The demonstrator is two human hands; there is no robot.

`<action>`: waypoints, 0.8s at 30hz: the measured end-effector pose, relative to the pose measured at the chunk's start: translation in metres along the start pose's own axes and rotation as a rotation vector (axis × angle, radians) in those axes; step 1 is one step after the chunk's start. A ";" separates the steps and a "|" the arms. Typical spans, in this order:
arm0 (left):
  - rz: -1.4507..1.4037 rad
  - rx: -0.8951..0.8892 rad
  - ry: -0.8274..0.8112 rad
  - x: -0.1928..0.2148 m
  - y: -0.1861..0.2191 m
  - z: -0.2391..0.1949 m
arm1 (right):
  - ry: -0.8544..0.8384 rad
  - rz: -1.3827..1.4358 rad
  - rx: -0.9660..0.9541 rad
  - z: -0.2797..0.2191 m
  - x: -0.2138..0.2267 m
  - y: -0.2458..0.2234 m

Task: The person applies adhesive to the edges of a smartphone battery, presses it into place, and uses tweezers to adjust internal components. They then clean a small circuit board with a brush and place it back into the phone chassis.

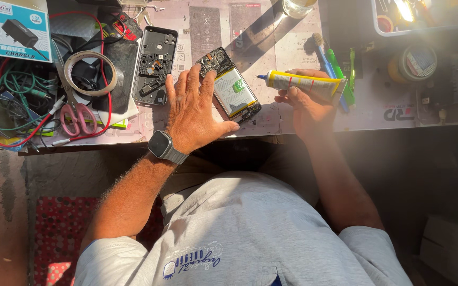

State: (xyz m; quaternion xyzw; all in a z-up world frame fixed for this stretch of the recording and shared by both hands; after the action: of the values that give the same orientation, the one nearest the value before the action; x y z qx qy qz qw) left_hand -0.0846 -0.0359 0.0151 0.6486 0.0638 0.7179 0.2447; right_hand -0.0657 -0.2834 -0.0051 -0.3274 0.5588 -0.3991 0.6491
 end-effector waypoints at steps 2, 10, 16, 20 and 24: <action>0.009 -0.006 -0.026 -0.001 -0.004 0.004 | -0.012 0.048 0.002 0.005 0.000 -0.001; -0.007 -0.043 -0.059 -0.005 -0.013 0.013 | -0.016 -0.001 0.021 0.008 0.014 0.010; -0.056 -0.047 -0.097 -0.016 -0.008 0.028 | 0.012 0.049 0.018 0.006 0.025 0.013; -0.022 -0.069 -0.117 -0.022 -0.009 0.032 | 0.025 0.068 0.028 0.002 0.035 0.014; -0.053 -0.151 -0.154 -0.019 -0.017 0.030 | -0.031 0.047 0.022 -0.001 0.048 0.013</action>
State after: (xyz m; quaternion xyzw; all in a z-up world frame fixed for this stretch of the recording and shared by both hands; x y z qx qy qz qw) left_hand -0.0505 -0.0357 -0.0042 0.6797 0.0078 0.6619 0.3159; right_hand -0.0623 -0.3198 -0.0383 -0.3133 0.5518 -0.3847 0.6704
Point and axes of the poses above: each hand's wrist, its own z-axis towards the middle knuckle, its own x-axis out of the back of the hand, y = z × x, the point moved 3 cm from there along z, towards the middle knuckle, and after that the axes turned 3 degrees about x, right-handed, at the moved point
